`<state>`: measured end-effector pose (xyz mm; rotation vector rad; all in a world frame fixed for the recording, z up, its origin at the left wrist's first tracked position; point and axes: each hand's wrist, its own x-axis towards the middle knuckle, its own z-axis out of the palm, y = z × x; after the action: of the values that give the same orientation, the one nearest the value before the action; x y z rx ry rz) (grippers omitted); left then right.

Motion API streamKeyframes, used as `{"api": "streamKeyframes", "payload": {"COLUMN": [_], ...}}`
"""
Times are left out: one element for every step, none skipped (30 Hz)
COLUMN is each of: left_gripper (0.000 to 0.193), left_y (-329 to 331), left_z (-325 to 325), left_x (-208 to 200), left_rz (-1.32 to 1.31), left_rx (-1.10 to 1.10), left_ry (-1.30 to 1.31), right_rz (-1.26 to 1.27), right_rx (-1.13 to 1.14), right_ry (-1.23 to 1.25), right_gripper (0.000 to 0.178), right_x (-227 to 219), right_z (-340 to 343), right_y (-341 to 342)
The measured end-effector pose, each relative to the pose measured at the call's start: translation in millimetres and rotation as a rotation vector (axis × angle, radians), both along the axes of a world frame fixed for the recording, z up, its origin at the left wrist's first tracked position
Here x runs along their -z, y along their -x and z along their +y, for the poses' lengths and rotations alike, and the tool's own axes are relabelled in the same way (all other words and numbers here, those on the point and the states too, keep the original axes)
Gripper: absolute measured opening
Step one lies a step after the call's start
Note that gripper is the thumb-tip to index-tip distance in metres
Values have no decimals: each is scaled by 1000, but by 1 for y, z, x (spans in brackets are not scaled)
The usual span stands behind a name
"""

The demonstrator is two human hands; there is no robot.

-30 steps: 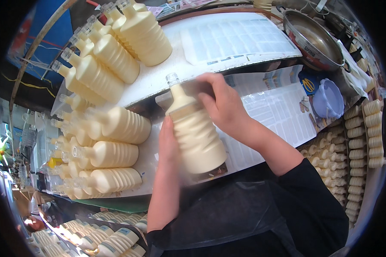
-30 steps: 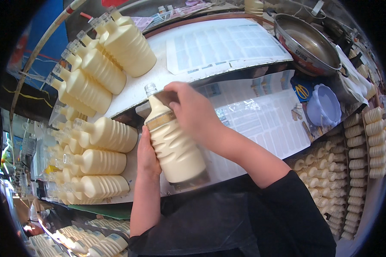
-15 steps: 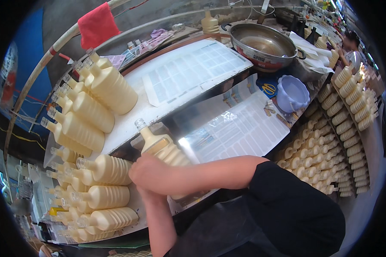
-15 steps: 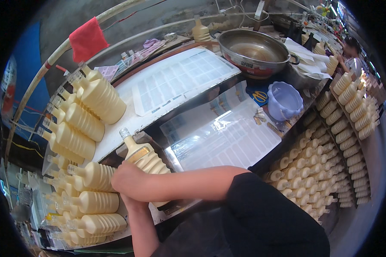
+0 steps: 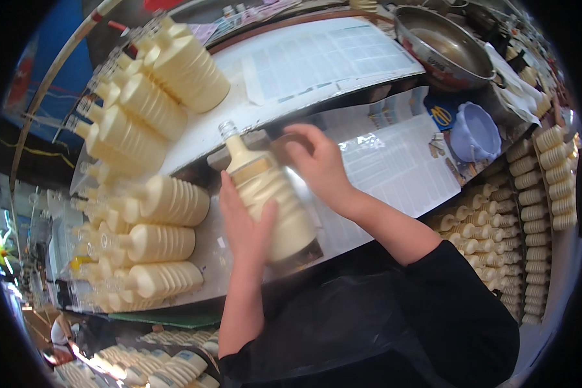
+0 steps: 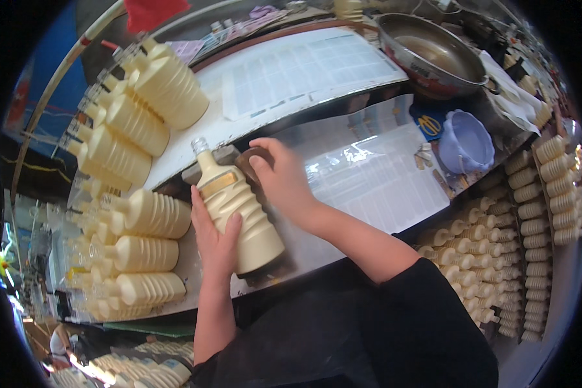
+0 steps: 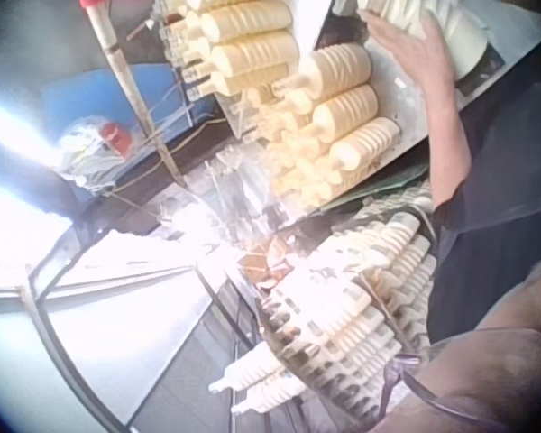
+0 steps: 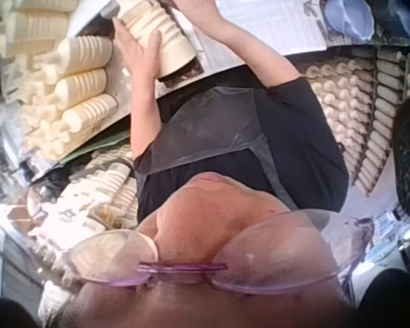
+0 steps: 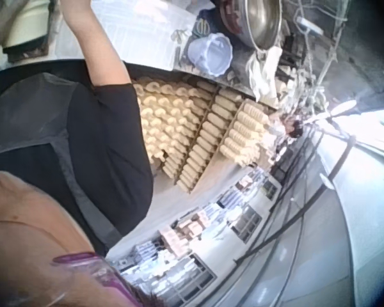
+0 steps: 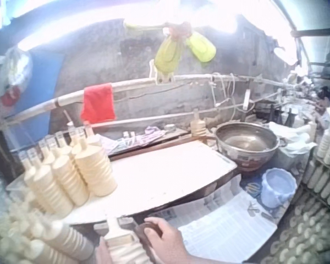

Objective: The person applies labels to cream-colored plastic bottles using a handheld tool to smooth them. The person handles each bottle one at a time, rotates it, and presses the label onto the surface before placing it aside.

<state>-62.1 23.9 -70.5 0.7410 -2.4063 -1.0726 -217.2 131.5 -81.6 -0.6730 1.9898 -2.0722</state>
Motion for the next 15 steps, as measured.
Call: {"api": "streamKeyframes", "payload": {"left_gripper": [102,103,104,104,105,105,105,105,105,105,105,105,105,105,105], "left_y": [-2,0,2,2,3,4,4,1,-1,-3,-2,0,2,-2,-2], "left_z": [-1,0,1,1,1,1,1,0,0,-1,1,3,4,-1,-2], "left_x": [0,0,0,1,2,3,4,6,8,9,11,10,7,13,11], "left_rz": [-8,-8,-8,-4,3,10,21,31,40,37,38,35,7,-9,1], "left_rx": [-18,-16,-12,-15,-20,-22,-30,-47,-59,-79,-84,-83,-97,-98,-85], "left_ry": [-3,-11,-19,-18,-14,-10,-40,-72,-109,-114,-126,-138,-146,-110,-198], "right_rz": [-35,53,140,228,232,244,256,267,337,543,714,881,918,955,961], "right_rx": [-41,-21,1,24,81,94,109,114,95,55,52,51,3,-51,-59], "right_ry": [43,21,-1,-23,-56,-80,-103,-127,-158,-47,-38,-31,-87,-140,-165], "right_gripper": [33,33,34,35,33,31,30,29,24,27,27,27,28,28,27], "right_x": [-5,-2,2,8,14,18,20,22,4,2,-1,-6,-13,-22,-30], "right_z": [2,2,1,0,-2,0,2,3,8,8,9,8,6,3,2], "right_y": [-9,-10,-11,-12,-10,-7,-4,-5,-18,-23,-28,-32,-38,-43,-45]}}
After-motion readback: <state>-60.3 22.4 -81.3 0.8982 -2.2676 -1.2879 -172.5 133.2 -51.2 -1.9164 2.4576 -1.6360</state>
